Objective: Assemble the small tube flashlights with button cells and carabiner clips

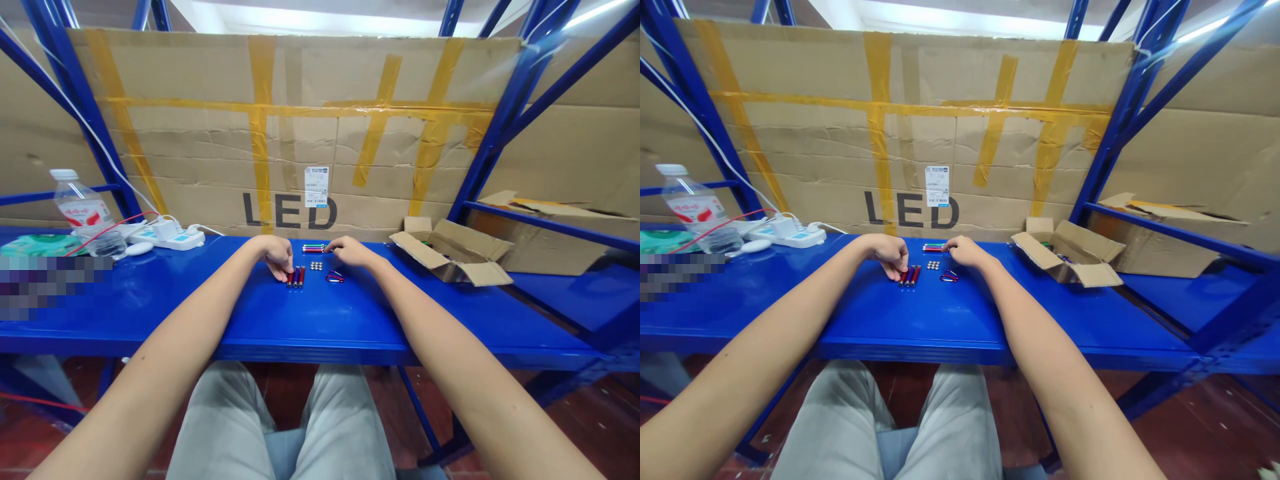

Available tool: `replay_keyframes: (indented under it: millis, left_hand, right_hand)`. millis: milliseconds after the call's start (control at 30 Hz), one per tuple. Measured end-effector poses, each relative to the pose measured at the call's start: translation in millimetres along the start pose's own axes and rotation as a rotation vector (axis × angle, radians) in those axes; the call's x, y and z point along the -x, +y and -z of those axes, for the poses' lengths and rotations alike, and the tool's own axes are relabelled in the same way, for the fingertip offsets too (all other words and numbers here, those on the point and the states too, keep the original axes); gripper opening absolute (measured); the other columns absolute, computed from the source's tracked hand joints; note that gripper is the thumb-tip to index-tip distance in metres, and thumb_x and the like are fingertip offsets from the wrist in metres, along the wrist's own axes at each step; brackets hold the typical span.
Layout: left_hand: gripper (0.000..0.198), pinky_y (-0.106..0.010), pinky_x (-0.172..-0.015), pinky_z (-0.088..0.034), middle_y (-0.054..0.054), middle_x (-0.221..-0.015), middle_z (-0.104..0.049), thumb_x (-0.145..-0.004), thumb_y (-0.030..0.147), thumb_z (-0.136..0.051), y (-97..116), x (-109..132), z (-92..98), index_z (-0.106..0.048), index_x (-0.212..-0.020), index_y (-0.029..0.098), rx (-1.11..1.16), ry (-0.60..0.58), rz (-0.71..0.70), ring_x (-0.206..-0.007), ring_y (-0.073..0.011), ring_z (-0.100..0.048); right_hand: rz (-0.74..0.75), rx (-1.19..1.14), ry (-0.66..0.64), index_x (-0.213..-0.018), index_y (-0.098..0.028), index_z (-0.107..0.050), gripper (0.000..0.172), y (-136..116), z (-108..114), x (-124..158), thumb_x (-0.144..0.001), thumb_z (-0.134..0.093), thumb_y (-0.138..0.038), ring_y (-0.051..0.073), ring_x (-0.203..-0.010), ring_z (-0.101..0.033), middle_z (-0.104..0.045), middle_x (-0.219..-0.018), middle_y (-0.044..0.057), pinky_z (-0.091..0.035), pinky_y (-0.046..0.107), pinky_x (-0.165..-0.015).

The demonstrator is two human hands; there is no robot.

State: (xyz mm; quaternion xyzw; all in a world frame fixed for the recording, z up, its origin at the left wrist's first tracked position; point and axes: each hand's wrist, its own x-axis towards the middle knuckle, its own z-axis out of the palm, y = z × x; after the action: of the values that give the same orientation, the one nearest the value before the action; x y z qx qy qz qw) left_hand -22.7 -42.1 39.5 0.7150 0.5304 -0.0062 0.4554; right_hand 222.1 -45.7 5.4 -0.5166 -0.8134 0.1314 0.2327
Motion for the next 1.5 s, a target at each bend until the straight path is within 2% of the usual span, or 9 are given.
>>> replay_keyframes:
  millis: [100,167,300,400,633,767,900,1200,1500]
  left_hand:
    - [0.011,-0.033,-0.064,-0.057,-0.011,-0.063,-0.07,-0.061,0.01,-0.074,-1.7,-2.5,3.6,-0.064,-0.062,0.013,0.001,0.026,-0.006,-0.065,-0.0235,-0.07]
    - [0.013,-0.035,-0.061,-0.055,-0.01,-0.058,-0.066,-0.064,0.013,-0.074,0.5,-4.1,4.2,-0.061,-0.063,0.013,-0.045,0.203,-0.029,-0.062,-0.0255,-0.069]
    - [0.016,-0.031,-0.061,-0.052,-0.007,-0.069,-0.068,-0.073,0.017,-0.071,13.1,-8.9,-7.6,-0.062,-0.085,0.013,-0.043,0.513,-0.384,-0.068,-0.0219,-0.068]
    - [0.021,-0.028,-0.064,-0.052,-0.008,-0.081,-0.07,-0.081,0.02,-0.068,22.5,-15.5,-24.5,-0.057,-0.097,0.013,0.116,0.42,-0.632,-0.075,-0.0168,-0.068]
    - [0.007,-0.025,-0.059,-0.047,-0.003,-0.064,-0.065,-0.083,0.011,-0.064,21.5,-30.5,-33.7,-0.057,-0.08,0.011,0.25,0.499,-0.698,-0.059,-0.0115,-0.062]
    - [0.008,-0.026,-0.059,-0.048,-0.002,-0.063,-0.065,-0.086,0.014,-0.062,17.9,-33.8,-27.7,-0.058,-0.08,0.012,0.262,0.563,-0.694,-0.055,-0.0109,-0.059]
    - [0.007,-0.028,-0.061,-0.051,-0.002,-0.063,-0.065,-0.087,0.013,-0.062,16.8,-37.6,-28.2,-0.056,-0.085,0.012,0.321,0.565,-0.654,-0.056,-0.0118,-0.062]
    - [0.007,-0.028,-0.063,-0.054,-0.001,-0.061,-0.064,-0.089,0.009,-0.058,13.2,-39.5,-27.4,-0.056,-0.083,0.012,0.336,0.556,-0.689,-0.056,-0.0109,-0.063]
    - [0.006,-0.028,-0.063,-0.054,-0.001,-0.06,-0.064,-0.087,0.01,-0.059,10.5,-43.1,-25.8,-0.061,-0.082,0.011,0.295,0.522,-0.718,-0.056,-0.0113,-0.062]
  right_hand:
    - [-0.003,-0.116,-0.032,-0.104,-0.014,-0.073,0.043,-2.6,-2.1,-1.0,-0.076,-0.043,-0.001,0.014,-0.071,-0.06,-0.07,-0.078,0.004,-0.048,0.025,-0.072]
    - [0.015,-0.252,-0.062,-0.106,-0.013,-0.07,0.041,-6.3,-4.4,-1.1,-0.078,-0.043,-0.002,0.012,-0.062,-0.055,-0.063,-0.068,0.001,-0.047,0.023,-0.064]
    - [0.056,-0.512,-0.084,-0.106,-0.015,-0.06,0.027,-17.7,-8.2,0.4,-0.084,-0.046,-0.008,0.01,-0.055,-0.053,-0.056,-0.063,-0.003,-0.044,0.022,-0.055]
    - [0.074,-0.637,-0.056,-0.104,-0.019,-0.049,0.017,-23.7,-9.2,1.5,-0.087,-0.052,-0.015,0.01,-0.054,-0.054,-0.059,-0.064,-0.004,-0.042,0.021,-0.051]
    - [0.048,-0.577,0.033,-0.109,-0.02,-0.041,0.023,-20.3,-12.9,-1.3,-0.09,-0.055,-0.021,0.011,-0.059,-0.058,-0.066,-0.073,-0.002,-0.045,0.023,-0.056]
    - [0.141,-0.23,0.161,-0.117,-0.015,-0.051,0.026,-21.4,-17.3,-3.4,-0.091,-0.049,-0.013,0.018,-0.094,-0.065,-0.07,-0.108,0.012,-0.05,0.032,-0.083]
    - [0.208,-0.072,0.196,-0.133,-0.014,-0.049,0.041,-23.7,-22.1,-4.6,-0.093,-0.044,-0.013,0.023,-0.121,-0.057,-0.06,-0.133,0.015,-0.042,0.038,-0.102]
    - [0.214,-0.021,0.103,-0.15,-0.015,-0.027,0.057,-20.4,-31.2,-5.5,-0.093,-0.036,-0.012,0.025,-0.111,-0.062,-0.061,-0.132,0.018,-0.047,0.038,-0.095]
    - [0.151,0.08,0.128,-0.121,-0.014,-0.048,0.028,-23.7,-31.1,-2.5,-0.097,-0.035,-0.019,0.025,-0.097,-0.065,-0.069,-0.109,0.017,-0.047,0.032,-0.082]
